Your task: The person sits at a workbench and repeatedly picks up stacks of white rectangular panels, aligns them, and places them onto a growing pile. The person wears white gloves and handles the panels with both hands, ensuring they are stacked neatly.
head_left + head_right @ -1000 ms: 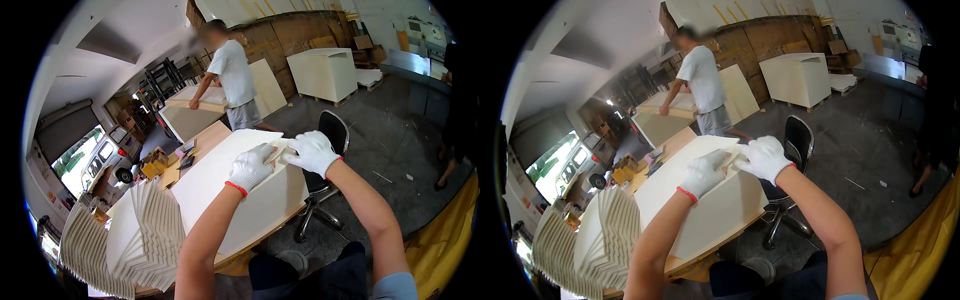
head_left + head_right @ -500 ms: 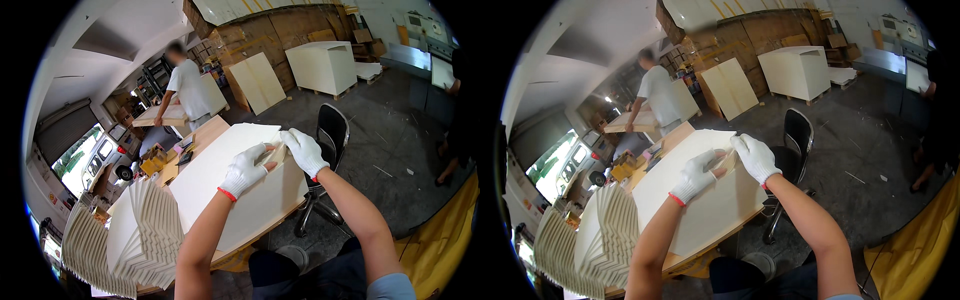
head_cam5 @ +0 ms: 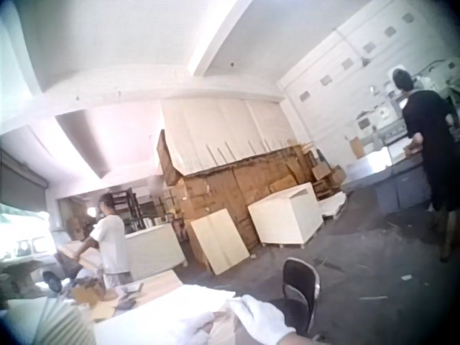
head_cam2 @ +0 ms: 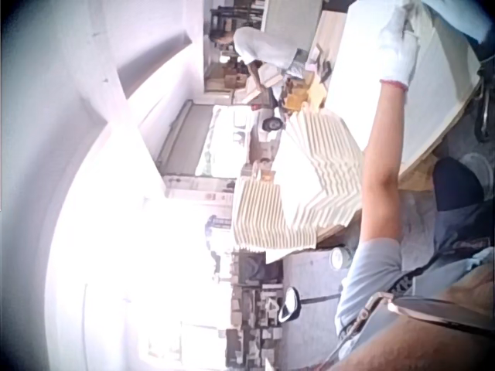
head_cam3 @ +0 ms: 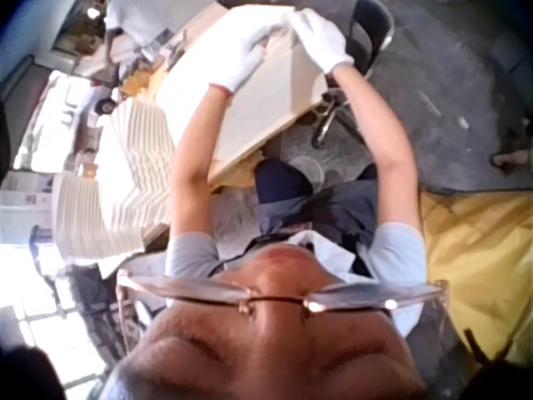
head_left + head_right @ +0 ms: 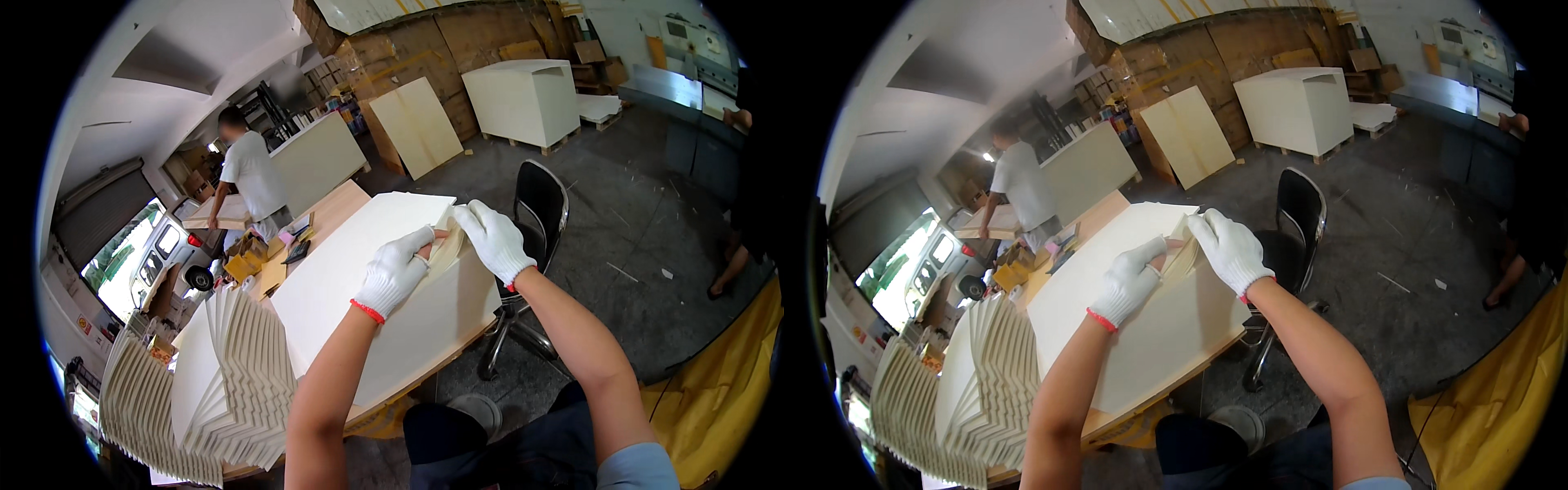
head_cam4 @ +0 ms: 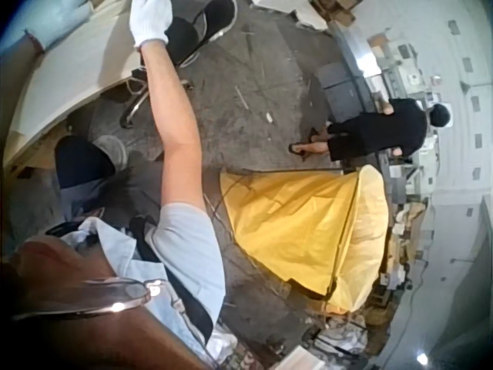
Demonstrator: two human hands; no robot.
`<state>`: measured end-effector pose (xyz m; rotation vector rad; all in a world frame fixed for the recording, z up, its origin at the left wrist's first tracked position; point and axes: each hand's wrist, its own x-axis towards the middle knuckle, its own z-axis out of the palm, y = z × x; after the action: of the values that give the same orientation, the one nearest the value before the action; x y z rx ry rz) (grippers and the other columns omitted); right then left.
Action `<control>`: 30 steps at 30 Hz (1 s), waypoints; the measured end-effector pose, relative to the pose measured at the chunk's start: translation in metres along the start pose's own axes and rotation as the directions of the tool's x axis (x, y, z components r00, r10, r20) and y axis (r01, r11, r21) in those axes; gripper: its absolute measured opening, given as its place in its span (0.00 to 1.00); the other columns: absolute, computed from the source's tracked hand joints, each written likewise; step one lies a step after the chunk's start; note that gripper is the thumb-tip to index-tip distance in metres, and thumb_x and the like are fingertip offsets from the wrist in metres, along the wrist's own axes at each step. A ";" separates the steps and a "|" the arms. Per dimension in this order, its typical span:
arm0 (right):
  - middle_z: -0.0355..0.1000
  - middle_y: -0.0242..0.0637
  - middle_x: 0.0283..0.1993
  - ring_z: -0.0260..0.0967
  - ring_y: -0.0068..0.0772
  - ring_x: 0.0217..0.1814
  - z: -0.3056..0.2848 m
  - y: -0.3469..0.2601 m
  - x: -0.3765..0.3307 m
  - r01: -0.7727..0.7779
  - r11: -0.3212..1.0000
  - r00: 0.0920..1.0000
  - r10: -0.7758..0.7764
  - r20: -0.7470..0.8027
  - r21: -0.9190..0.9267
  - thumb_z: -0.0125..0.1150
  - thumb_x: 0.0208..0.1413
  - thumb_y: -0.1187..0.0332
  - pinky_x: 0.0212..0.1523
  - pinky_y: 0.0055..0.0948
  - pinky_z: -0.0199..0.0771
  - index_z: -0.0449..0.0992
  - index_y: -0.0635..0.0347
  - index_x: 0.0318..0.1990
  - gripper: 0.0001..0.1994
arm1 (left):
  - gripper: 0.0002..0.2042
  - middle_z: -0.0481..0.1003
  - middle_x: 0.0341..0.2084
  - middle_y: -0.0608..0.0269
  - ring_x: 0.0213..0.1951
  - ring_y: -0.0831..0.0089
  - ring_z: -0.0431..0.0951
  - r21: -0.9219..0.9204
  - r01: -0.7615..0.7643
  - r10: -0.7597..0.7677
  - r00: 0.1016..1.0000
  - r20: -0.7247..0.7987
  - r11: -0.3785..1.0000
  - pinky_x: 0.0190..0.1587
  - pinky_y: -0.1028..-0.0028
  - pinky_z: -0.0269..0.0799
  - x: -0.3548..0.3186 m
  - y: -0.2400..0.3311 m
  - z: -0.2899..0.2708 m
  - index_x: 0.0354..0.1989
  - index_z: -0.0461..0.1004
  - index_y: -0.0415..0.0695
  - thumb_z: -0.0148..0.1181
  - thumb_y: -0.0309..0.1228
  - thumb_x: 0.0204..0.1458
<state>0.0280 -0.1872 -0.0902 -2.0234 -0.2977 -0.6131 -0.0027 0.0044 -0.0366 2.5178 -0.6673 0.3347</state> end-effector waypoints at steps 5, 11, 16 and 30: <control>0.76 0.53 0.36 0.73 0.58 0.41 0.006 0.008 0.000 0.040 0.999 0.997 -0.039 -0.064 0.015 0.42 0.66 0.47 0.42 0.53 0.68 0.74 0.57 0.41 0.22 | 0.18 0.76 0.29 0.60 0.32 0.72 0.75 0.041 0.105 -0.109 0.991 0.083 0.994 0.42 0.69 0.72 -0.003 0.015 -0.004 0.55 0.76 0.50 0.62 0.33 0.55; 0.76 0.53 0.36 0.73 0.58 0.41 0.004 0.006 -0.002 0.020 1.000 0.997 -0.020 -0.069 -0.006 0.42 0.66 0.47 0.41 0.53 0.68 0.74 0.56 0.43 0.22 | 0.18 0.76 0.29 0.58 0.32 0.72 0.76 0.004 0.098 -0.098 0.993 0.069 0.995 0.42 0.69 0.72 -0.003 0.016 -0.004 0.55 0.76 0.51 0.62 0.34 0.56; 0.76 0.52 0.34 0.73 0.59 0.39 0.003 0.002 -0.003 -0.008 0.999 0.999 0.006 -0.038 -0.036 0.42 0.66 0.46 0.39 0.54 0.68 0.74 0.55 0.41 0.22 | 0.15 0.78 0.32 0.57 0.36 0.71 0.78 -0.012 0.128 -0.127 0.990 0.057 0.992 0.44 0.68 0.72 -0.003 0.014 -0.004 0.55 0.76 0.51 0.54 0.32 0.61; 0.76 0.52 0.32 0.73 0.58 0.38 0.000 0.004 -0.003 -0.016 0.999 1.000 0.015 -0.020 -0.044 0.43 0.65 0.44 0.39 0.52 0.68 0.73 0.56 0.38 0.24 | 0.16 0.78 0.32 0.54 0.35 0.65 0.79 0.076 0.121 -0.129 0.986 0.109 0.990 0.43 0.67 0.73 -0.005 0.026 -0.006 0.55 0.76 0.51 0.57 0.31 0.57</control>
<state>0.0267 -0.1888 -0.0947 -2.0587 -0.2589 -0.6340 -0.0209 -0.0102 -0.0229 2.6457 -0.5454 0.1738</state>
